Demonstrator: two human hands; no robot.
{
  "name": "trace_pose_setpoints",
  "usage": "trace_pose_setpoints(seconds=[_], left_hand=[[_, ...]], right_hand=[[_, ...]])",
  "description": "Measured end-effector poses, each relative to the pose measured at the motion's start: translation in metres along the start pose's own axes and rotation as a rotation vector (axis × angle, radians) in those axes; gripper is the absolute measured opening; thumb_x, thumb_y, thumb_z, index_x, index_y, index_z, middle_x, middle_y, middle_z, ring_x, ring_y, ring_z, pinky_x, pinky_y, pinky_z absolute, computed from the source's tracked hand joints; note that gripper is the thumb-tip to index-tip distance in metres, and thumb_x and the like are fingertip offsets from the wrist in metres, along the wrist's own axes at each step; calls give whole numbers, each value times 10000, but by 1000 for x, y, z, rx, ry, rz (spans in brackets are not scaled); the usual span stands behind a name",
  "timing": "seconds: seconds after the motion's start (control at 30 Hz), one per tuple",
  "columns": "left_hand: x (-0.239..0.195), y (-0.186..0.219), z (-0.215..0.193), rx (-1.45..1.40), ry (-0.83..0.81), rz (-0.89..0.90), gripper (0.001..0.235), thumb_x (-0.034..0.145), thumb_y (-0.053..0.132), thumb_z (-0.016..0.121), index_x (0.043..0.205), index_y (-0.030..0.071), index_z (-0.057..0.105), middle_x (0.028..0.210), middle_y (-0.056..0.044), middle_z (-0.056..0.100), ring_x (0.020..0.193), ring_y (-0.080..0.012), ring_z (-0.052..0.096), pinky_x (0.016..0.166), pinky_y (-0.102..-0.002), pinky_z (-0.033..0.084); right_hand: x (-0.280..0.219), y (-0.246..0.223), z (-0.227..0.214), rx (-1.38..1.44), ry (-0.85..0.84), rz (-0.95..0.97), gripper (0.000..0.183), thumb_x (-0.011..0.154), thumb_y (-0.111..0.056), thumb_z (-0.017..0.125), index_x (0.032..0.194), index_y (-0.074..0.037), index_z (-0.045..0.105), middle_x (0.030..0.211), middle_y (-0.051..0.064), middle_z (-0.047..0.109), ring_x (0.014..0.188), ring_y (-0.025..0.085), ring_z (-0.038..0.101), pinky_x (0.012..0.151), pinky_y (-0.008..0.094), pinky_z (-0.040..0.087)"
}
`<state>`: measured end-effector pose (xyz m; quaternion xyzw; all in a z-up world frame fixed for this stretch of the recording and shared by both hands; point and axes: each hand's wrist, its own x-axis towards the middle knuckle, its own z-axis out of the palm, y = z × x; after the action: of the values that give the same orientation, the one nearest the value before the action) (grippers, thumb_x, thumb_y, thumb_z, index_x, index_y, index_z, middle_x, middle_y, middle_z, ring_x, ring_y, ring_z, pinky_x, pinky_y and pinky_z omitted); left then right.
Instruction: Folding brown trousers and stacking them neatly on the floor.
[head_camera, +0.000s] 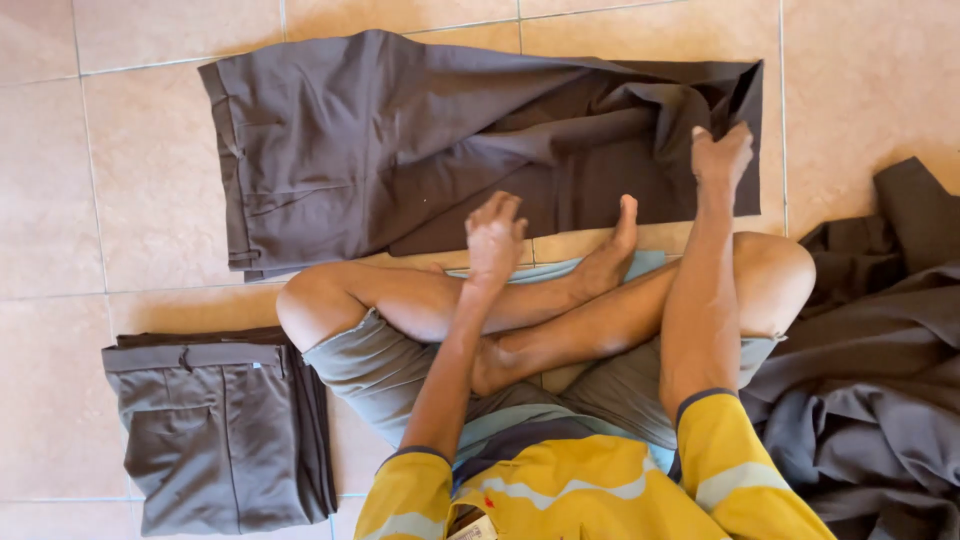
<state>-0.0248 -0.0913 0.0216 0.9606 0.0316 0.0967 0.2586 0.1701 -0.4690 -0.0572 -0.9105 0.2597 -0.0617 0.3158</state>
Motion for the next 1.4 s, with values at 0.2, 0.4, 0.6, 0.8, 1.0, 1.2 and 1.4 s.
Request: trace_pose_setpoints(seconds=[0.2,0.4,0.6,0.8,1.0,1.2,1.4], left_hand=[[25,-66,8,386,-105,-195,625,860,260,807,1422,181,544,1377,-124,552,900,-343,722,835,-499,573],[43,-100,35,593,39,-64,137,916,91,571,920,228,569,922,-46,578,566,-236,699,573,-410,562],[56,-143,-39,91,306,-108,241,897,15,519,1050,167,625,841,-99,700,714,-369,685,591,-491,507],[20,-101,-159,-79,112,11,178,890,-83,628,1017,24,691,926,-162,730,854,-376,692,797,-442,523],[11,-91,-124,56,-44,-114,213,872,341,786,980,162,748,947,-54,774,876,-400,698,786,-536,523],[41,-134,-24,159,-459,-211,770,986,527,565,1626,234,254,1680,-270,106,1545,-448,178,1086,-808,216],[64,-177,-94,350,-554,-504,893,967,506,645,1675,346,124,1737,-167,32,1603,-365,64,1219,-730,66]], right_hand=[[-37,-38,15,-38,-60,-78,370,1034,-275,628,1266,10,579,1092,297,715,1039,490,699,884,588,579],[-51,-108,-73,246,35,-278,247,1036,-243,583,1067,-2,630,1009,246,758,904,485,708,764,509,526],[-35,-162,-150,623,-71,-706,248,1084,-41,523,1279,47,650,1160,112,674,1072,198,568,897,369,504],[27,-88,-130,425,-218,-304,84,1054,-170,677,1135,-154,689,942,-41,636,865,93,553,741,273,472],[6,-70,-76,-471,-368,78,596,960,-410,739,1348,0,548,1312,274,596,1175,502,592,951,591,501],[-20,-96,-85,-422,-391,160,634,958,-359,757,1408,-35,449,1393,247,530,1256,496,533,1014,603,453],[-44,-95,-45,-284,-442,-302,697,905,-193,833,1444,68,478,1258,336,602,1188,525,616,1025,616,487]])
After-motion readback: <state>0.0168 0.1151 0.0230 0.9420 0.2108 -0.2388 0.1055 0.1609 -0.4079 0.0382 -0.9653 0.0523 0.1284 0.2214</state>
